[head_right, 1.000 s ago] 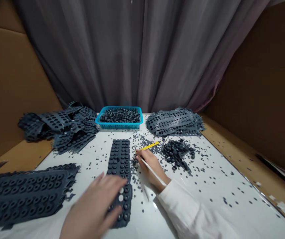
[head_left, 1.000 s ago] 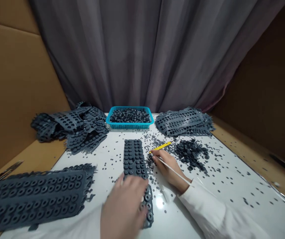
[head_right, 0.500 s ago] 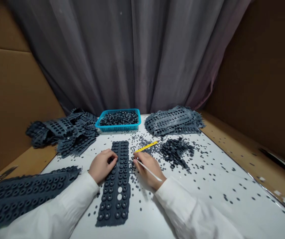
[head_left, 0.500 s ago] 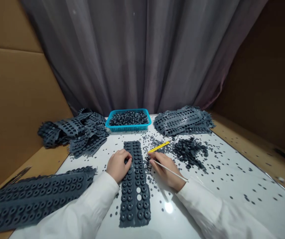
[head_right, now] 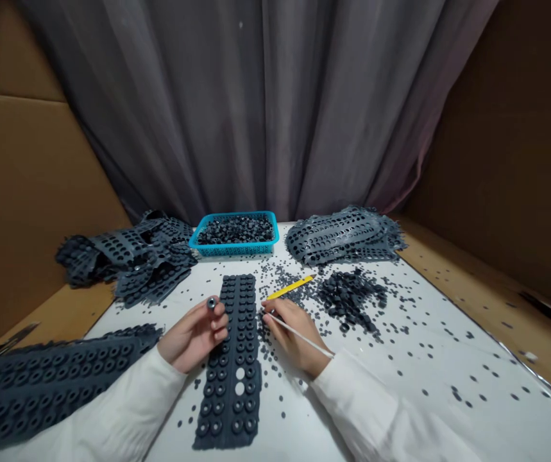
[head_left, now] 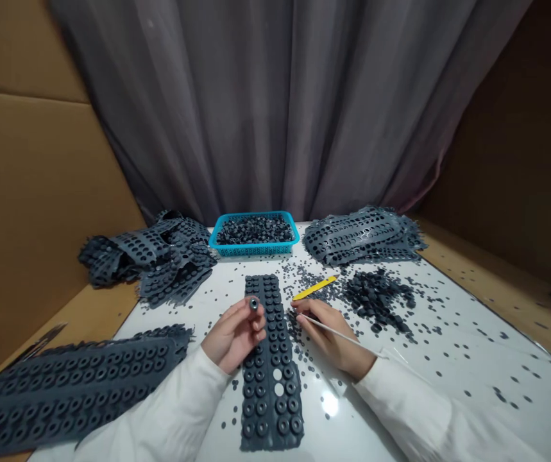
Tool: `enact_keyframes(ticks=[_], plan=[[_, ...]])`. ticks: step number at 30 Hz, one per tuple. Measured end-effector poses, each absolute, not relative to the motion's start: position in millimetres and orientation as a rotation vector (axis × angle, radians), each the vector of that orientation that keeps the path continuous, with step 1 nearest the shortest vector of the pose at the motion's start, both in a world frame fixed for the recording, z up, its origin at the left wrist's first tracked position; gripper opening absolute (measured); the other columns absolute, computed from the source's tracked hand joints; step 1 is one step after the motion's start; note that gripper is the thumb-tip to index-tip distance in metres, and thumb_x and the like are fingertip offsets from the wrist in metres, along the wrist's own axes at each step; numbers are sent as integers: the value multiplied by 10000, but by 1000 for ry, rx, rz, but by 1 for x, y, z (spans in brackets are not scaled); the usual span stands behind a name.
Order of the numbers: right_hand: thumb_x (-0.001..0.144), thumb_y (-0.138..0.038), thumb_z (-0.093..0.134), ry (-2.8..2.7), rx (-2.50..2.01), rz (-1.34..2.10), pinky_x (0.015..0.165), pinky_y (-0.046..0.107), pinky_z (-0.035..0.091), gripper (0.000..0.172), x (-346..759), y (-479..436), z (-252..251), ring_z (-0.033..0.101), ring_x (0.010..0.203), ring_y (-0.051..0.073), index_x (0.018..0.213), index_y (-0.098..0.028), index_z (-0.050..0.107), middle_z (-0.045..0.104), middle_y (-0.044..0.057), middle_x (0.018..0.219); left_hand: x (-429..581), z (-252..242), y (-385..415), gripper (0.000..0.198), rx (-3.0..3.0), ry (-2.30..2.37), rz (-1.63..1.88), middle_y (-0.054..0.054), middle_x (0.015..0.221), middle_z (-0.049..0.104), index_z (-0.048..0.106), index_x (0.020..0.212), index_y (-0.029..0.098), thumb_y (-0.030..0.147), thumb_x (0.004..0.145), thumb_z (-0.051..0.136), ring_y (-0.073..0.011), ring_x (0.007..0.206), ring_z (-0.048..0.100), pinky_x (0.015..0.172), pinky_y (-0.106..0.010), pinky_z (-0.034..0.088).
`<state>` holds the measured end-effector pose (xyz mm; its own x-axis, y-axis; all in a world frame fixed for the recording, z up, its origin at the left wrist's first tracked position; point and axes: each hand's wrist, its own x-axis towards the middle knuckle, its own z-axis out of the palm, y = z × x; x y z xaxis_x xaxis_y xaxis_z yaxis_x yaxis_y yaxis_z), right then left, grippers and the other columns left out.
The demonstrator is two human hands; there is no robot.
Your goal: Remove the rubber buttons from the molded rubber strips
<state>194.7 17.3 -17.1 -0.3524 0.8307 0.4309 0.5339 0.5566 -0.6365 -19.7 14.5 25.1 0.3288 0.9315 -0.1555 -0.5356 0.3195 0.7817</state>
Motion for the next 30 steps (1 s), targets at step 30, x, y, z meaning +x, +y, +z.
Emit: enact_keyframes(ticks=[30], plan=[[895,-234,450,-2065,-1087,525,834,364,472,85,194,18,-17,585,996,219,887,-203,528,636,95,1016,-12,28,-2,333,645,705,946,-13,681,611,653,771,151,295,539,845,-70,547,507,548,-192,414]])
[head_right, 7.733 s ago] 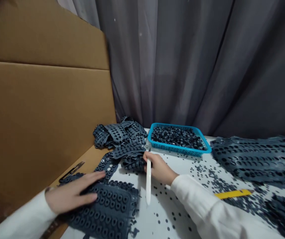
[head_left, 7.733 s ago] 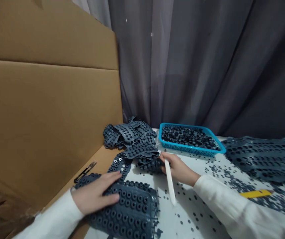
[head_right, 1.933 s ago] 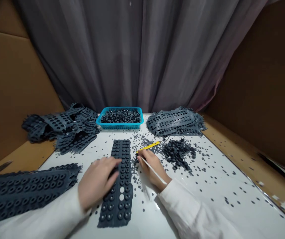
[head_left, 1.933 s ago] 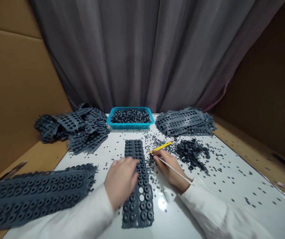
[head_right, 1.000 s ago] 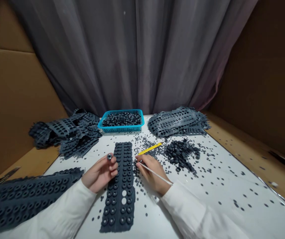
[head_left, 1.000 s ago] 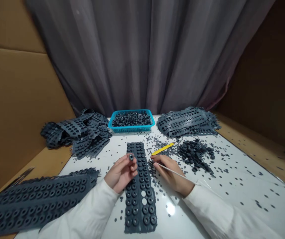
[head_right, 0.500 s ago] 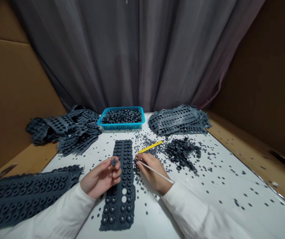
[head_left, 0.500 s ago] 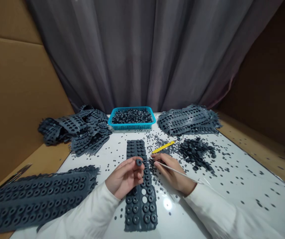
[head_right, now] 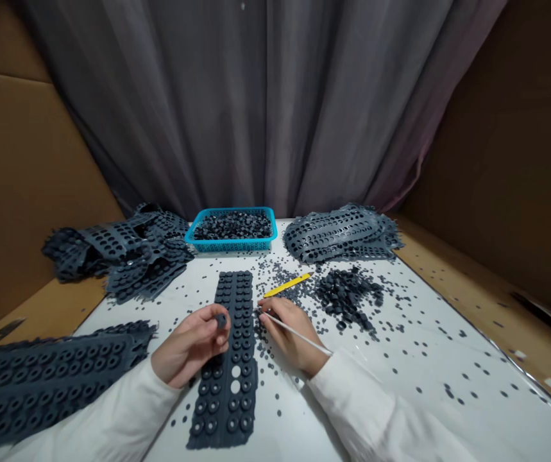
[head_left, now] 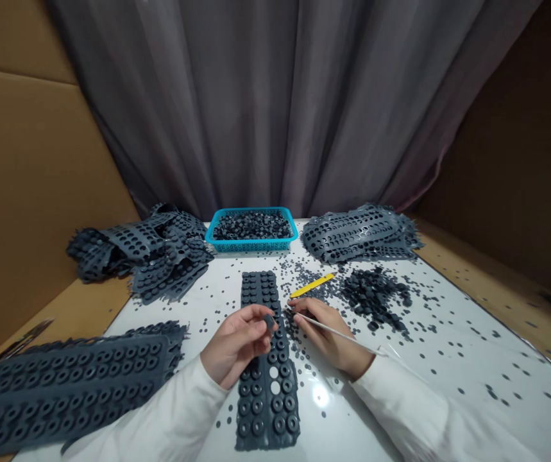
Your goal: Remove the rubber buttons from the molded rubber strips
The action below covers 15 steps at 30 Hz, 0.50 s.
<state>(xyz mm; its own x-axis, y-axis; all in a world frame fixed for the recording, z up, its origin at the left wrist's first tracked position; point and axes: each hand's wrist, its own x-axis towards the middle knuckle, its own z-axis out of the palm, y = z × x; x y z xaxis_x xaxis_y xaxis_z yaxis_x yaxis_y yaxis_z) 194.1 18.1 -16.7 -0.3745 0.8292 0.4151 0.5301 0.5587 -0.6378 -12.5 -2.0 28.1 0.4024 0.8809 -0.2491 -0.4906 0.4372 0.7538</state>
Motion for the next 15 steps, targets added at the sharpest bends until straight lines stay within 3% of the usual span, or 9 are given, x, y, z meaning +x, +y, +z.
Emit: enact_keyframes(ticks=[15], plan=[[855,-179,465,-1940,-670,537,856,447,458,141,184,-21,12,583,1023,249,958,-241,539,614,104,1177,-6,24,-1,423,691,934,976,20,555,571,598,699,131,351,455,865,-86,505,539,499,-179,404]])
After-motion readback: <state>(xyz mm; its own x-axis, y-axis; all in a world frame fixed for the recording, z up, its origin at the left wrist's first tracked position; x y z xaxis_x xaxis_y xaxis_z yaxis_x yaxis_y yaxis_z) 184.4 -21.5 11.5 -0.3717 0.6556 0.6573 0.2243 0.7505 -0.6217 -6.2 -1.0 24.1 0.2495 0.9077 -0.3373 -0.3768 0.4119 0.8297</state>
